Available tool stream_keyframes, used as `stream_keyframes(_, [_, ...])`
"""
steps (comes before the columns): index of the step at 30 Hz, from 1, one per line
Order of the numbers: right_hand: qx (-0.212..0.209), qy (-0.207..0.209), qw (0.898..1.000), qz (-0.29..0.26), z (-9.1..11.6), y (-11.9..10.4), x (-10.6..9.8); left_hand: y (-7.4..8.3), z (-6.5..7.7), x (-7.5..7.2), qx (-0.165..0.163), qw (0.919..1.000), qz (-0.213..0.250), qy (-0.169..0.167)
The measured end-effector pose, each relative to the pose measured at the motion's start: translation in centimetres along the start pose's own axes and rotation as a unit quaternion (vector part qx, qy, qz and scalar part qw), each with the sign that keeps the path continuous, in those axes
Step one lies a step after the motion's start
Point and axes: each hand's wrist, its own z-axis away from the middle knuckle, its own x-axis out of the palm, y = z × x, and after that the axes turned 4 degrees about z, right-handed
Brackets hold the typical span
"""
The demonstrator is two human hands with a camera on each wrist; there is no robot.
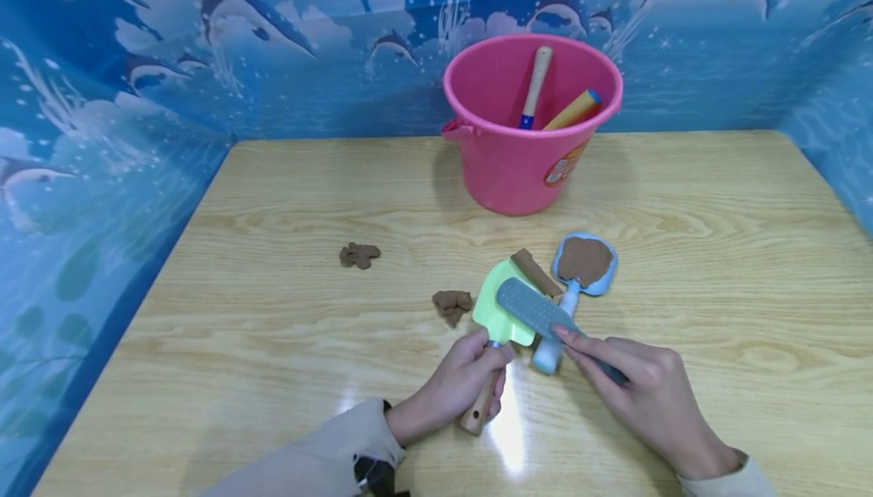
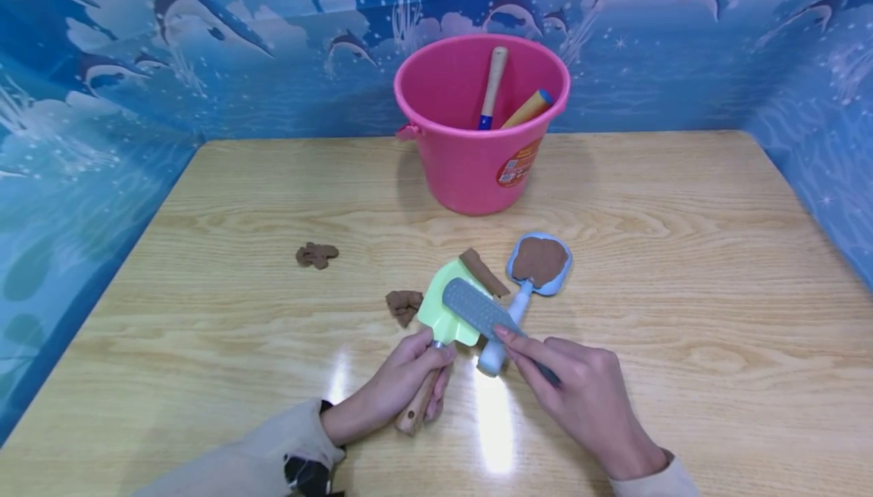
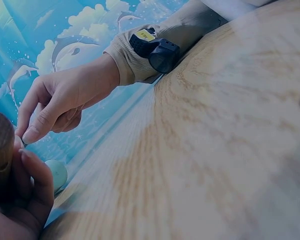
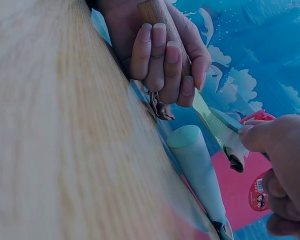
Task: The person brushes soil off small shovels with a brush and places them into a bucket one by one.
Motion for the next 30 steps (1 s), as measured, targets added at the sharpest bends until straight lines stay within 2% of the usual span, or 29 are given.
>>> stream_keyframes(30, [0.002, -0.014, 1.0, 0.02, 0.04, 0.04, -0.06, 0.01, -0.12, -0.07, -0.004, 0.9998, -0.019, 0.001])
